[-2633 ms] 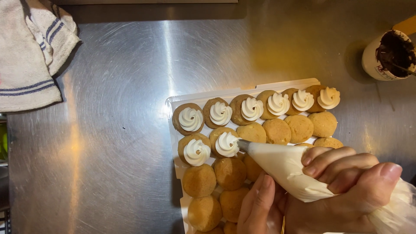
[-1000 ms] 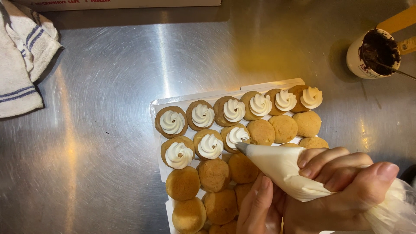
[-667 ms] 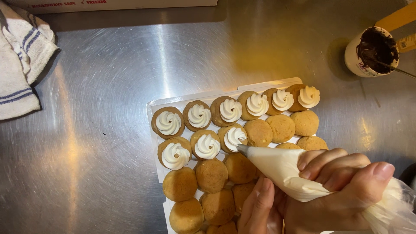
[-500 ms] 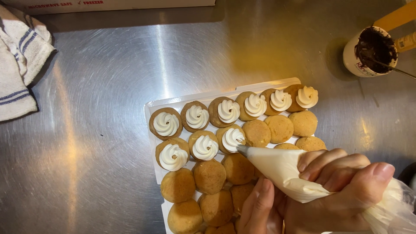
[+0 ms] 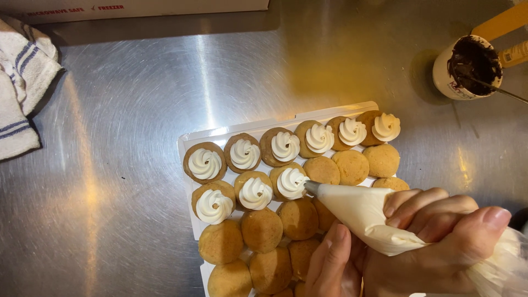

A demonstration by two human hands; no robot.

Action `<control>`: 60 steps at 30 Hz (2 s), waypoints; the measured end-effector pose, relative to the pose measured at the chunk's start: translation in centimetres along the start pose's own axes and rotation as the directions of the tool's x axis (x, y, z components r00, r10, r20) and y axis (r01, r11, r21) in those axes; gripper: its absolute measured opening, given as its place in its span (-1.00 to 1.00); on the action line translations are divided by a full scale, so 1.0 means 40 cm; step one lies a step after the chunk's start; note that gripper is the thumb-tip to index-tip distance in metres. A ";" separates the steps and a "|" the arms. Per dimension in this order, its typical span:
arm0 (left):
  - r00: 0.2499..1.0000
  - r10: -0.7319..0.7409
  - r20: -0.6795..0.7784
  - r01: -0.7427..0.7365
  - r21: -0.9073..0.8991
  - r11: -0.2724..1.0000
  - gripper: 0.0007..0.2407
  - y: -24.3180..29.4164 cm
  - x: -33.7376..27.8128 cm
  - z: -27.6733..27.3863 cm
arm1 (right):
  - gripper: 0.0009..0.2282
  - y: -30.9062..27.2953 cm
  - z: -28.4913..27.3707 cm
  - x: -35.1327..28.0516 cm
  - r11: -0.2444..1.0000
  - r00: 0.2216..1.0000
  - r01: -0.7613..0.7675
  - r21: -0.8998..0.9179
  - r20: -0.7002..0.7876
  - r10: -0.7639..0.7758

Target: Decorating a tray of small pastries with cream using a piping bag and scraping a bowl with a spatula.

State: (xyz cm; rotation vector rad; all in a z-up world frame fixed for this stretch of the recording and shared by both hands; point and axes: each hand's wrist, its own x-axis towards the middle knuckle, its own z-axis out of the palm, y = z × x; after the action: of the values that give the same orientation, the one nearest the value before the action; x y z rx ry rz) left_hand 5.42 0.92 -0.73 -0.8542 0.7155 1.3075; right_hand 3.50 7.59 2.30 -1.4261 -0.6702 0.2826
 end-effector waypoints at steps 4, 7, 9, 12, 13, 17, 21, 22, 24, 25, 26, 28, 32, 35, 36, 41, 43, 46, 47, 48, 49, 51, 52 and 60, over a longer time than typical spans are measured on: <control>0.995 0.018 0.097 -0.021 0.023 1.000 -0.50 -0.015 -0.005 0.003 | -0.62 -0.003 0.029 0.021 0.985 0.997 -0.017 0.174 0.083 0.003; 0.985 0.031 0.170 -0.039 0.040 0.998 -0.48 -0.029 -0.007 0.007 | -0.67 0.039 -0.032 0.072 0.952 0.990 -0.041 0.303 0.144 -0.003; 0.975 0.038 0.219 -0.051 0.051 0.997 -0.47 -0.038 -0.009 0.012 | -0.71 0.081 -0.104 0.118 0.921 0.983 -0.061 0.386 0.184 -0.012; 0.962 0.039 0.269 -0.058 0.061 0.996 -0.46 -0.051 -0.008 0.021 | -0.75 0.106 -0.183 0.161 0.883 0.975 -0.079 0.463 0.221 -0.029; 0.925 -0.021 0.380 -0.008 0.075 0.997 -0.48 -0.053 -0.004 0.023 | -0.73 0.097 -0.176 0.161 0.926 0.972 -0.047 0.375 0.229 -0.043; 0.987 -0.100 -0.126 0.086 -0.114 0.990 -0.63 -0.047 -0.024 0.120 | -0.53 0.005 -0.045 0.113 0.995 0.999 0.022 -0.097 -0.034 -0.025; 0.992 -0.127 0.022 0.128 -0.048 0.991 -0.52 -0.058 0.010 0.081 | -0.52 -0.015 -0.024 0.106 0.983 0.999 0.029 -0.181 -0.009 -0.031; 0.986 -0.161 -0.047 0.159 -0.046 0.986 -0.53 -0.055 0.011 0.086 | -0.53 -0.014 -0.026 0.108 0.982 1.000 0.016 -0.189 0.001 -0.016; 0.974 -0.195 -0.113 0.190 -0.047 0.981 -0.54 -0.056 0.018 0.085 | -0.53 -0.016 -0.025 0.110 0.981 1.000 0.005 -0.195 0.013 -0.003; 0.979 -0.188 -0.081 0.185 -0.041 0.982 -0.56 -0.058 0.022 0.079 | -0.53 -0.020 -0.022 0.109 0.978 1.000 0.009 -0.206 0.012 -0.007; 0.982 -0.182 -0.048 0.180 -0.035 0.983 -0.58 -0.058 0.027 0.074 | -0.53 -0.023 -0.018 0.107 0.976 1.000 0.013 -0.217 0.011 -0.011; 0.976 -0.172 -0.136 0.164 -0.069 0.984 -0.60 -0.047 0.010 0.111 | -0.53 -0.027 -0.013 0.105 0.972 0.999 0.028 -0.233 0.021 -0.024; 0.981 -0.158 -0.108 0.150 -0.081 0.985 -0.60 -0.043 0.009 0.107 | -0.52 -0.034 0.000 0.094 0.970 0.999 0.051 -0.239 0.024 -0.047; 0.978 -0.150 -0.142 0.133 -0.124 0.983 -0.58 -0.038 0.008 0.107 | -0.53 -0.042 0.007 0.082 0.971 0.998 0.067 -0.231 0.030 -0.061; 0.979 -0.149 -0.142 0.132 -0.125 0.983 -0.58 -0.036 0.004 0.110 | -0.53 -0.041 0.004 0.081 0.971 0.998 0.067 -0.230 0.030 -0.061; 0.968 -0.133 -0.215 0.102 -0.147 0.984 -0.56 -0.020 -0.019 0.121 | -0.52 -0.034 -0.012 0.073 0.987 0.998 0.052 -0.153 0.037 -0.046; 0.973 -0.129 -0.190 0.106 -0.127 0.986 -0.55 -0.024 -0.013 0.096 | -0.51 -0.034 -0.015 0.070 0.988 0.999 0.037 -0.152 0.035 -0.032; 0.985 -0.130 -0.109 0.124 -0.066 0.990 -0.51 -0.033 -0.003 0.060 | -0.51 -0.033 -0.023 0.071 0.989 1.000 0.001 -0.145 0.031 0.004; 0.988 -0.132 -0.081 0.129 -0.045 0.991 -0.50 -0.036 0.000 0.048 | -0.51 -0.032 -0.026 0.070 0.990 0.999 -0.011 -0.142 0.029 0.015; 0.988 -0.132 -0.081 0.129 -0.045 0.991 -0.50 -0.040 0.001 0.043 | -0.51 -0.026 -0.030 0.072 0.990 0.999 -0.011 -0.142 0.028 0.016; 0.987 -0.132 -0.088 0.125 -0.081 0.989 -0.50 -0.045 0.001 0.039 | -0.50 -0.020 -0.034 0.074 0.996 1.000 -0.016 -0.090 0.024 0.018; 0.987 -0.133 -0.095 0.122 -0.116 0.986 -0.49 -0.052 0.004 0.023 | -0.49 -0.014 -0.042 0.079 0.999 1.000 -0.019 -0.037 0.018 0.020; 0.990 -0.140 0.004 0.140 -0.065 0.988 -0.48 -0.054 0.006 0.012 | -0.50 -0.014 -0.046 0.081 0.998 1.000 -0.030 -0.059 0.006 0.030; 0.969 -0.183 0.163 0.181 0.026 0.983 -0.45 -0.078 0.016 -0.006 | -0.48 0.024 -0.085 0.107 0.999 1.000 -0.031 -0.016 0.001 0.031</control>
State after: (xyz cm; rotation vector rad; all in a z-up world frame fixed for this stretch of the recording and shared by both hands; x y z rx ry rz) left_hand 8.60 0.89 -0.99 -0.7733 0.5012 1.1921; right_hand 9.04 7.38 2.48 -1.4526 -0.6528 0.3036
